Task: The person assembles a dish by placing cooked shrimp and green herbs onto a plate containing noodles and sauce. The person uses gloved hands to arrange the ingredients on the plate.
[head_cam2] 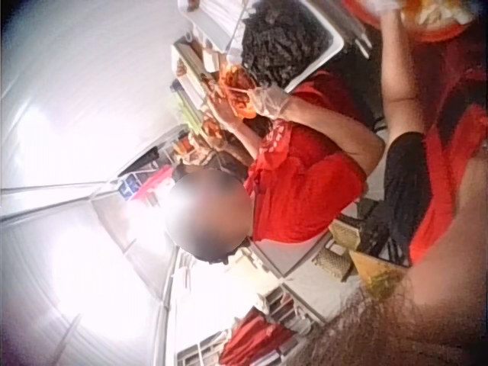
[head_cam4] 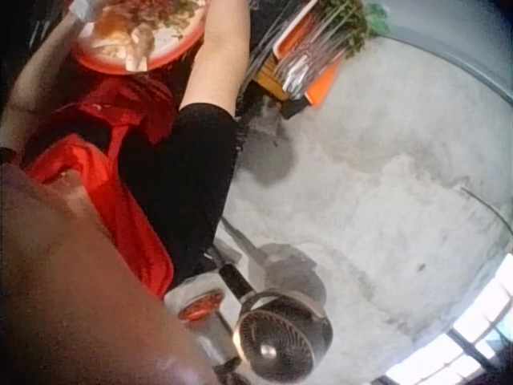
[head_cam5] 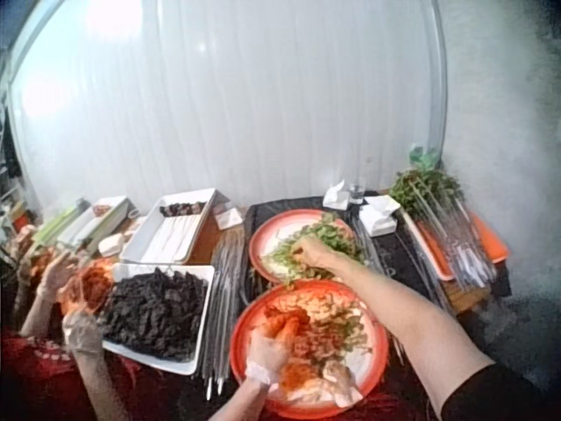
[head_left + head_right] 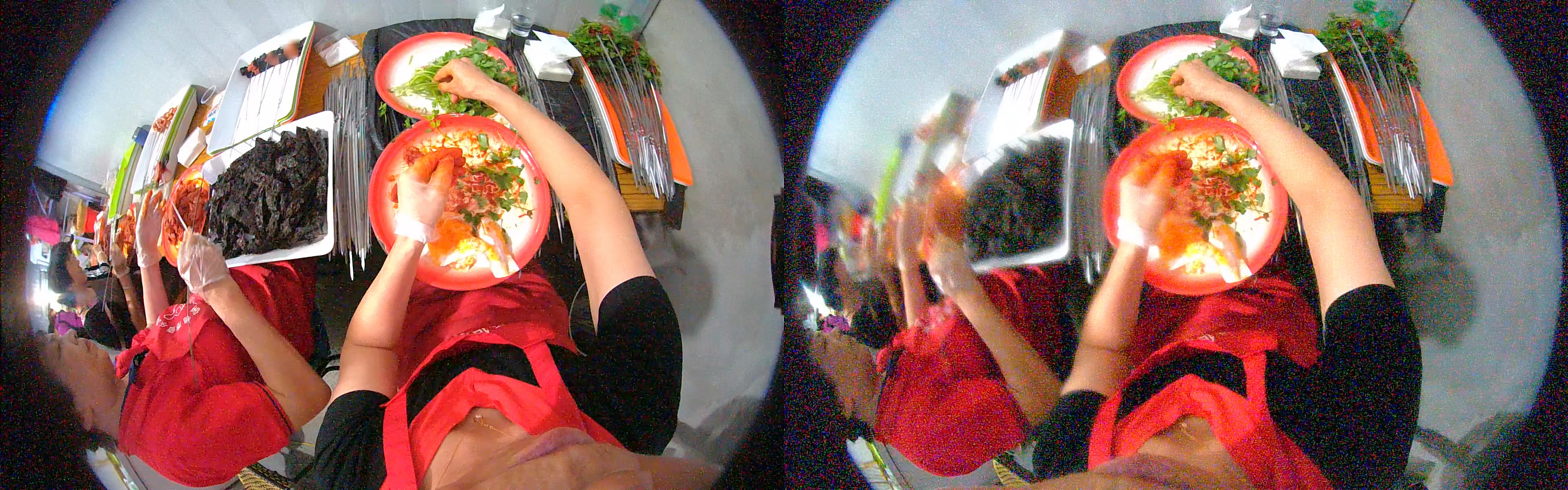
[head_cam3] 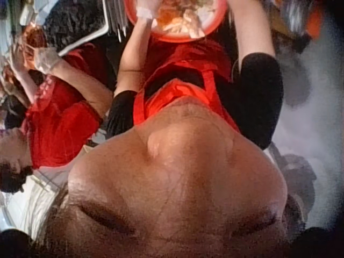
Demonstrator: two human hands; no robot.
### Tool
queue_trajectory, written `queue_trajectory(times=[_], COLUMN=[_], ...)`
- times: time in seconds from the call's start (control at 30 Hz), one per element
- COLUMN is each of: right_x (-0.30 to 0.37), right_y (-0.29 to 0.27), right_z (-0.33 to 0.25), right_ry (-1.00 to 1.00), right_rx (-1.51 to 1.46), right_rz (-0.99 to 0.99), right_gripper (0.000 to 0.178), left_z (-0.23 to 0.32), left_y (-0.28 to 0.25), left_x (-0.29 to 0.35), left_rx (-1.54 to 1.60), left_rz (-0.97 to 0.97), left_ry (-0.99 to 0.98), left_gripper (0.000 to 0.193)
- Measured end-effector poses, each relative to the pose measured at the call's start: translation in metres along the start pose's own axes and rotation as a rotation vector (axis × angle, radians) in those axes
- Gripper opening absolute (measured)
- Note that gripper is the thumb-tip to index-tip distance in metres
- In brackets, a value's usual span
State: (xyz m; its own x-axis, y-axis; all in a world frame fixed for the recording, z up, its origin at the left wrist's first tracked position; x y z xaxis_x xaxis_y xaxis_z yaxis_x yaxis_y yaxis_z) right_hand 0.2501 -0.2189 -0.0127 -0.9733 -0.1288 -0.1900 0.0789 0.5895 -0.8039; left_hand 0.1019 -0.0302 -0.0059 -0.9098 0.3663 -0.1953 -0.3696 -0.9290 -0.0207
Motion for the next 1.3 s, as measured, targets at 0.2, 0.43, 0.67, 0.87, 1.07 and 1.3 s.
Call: queue_trajectory(times=[0.2, 0.43, 0.67, 0.87, 1.07, 1.3], right_x=[0.009, 0.031, 0.04, 0.05, 0.067, 0.082], right_y=[-0.016, -0.044, -0.052, -0.06, -0.057, -0.051], right_z=[-0.019, -0.04, -0.035, -0.035, -0.044, -0.053], right_ry=[-0.18, -0.391, -0.408, -0.319, -0.525, -0.545], right_rx=[0.081, 0.157, 0.157, -0.145, 0.083, 0.265], right_rz=[0.078, 0.401, 0.287, 0.171, 0.172, 0.185], right_gripper=[0.017, 0.015, 0.017, 0.017, 0.018, 0.018], left_z=[-0.008, -0.009, -0.004, -0.017, -0.009, -0.034], left_y=[0.003, -0.012, -0.025, -0.049, -0.038, 0.015], left_x=[-0.003, -0.015, -0.035, -0.084, -0.124, -0.13], left_rx=[0.096, -0.017, 0.187, 0.214, 0.044, 0.143], left_rz=[0.007, 0.06, 0.101, 0.207, 0.068, -0.405], left_ry=[-0.024, 0.013, -0.214, -0.067, -0.021, -0.296], left_gripper=[0.016, 0.016, 0.017, 0.019, 0.029, 0.026])
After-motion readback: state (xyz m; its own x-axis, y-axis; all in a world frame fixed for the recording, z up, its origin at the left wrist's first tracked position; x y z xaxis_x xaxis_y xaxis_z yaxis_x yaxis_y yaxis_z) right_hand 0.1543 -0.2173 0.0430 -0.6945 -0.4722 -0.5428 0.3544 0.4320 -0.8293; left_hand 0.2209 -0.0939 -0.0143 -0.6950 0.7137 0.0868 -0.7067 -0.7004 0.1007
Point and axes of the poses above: each hand's wrist, its own x-axis away from the middle knuckle, its own y-axis out of the palm, z = x × y, the point moved 7 cm from there along -x, towards the middle knuckle, and after that the axes turned 1 degree about -y, right-handed, at the moved point
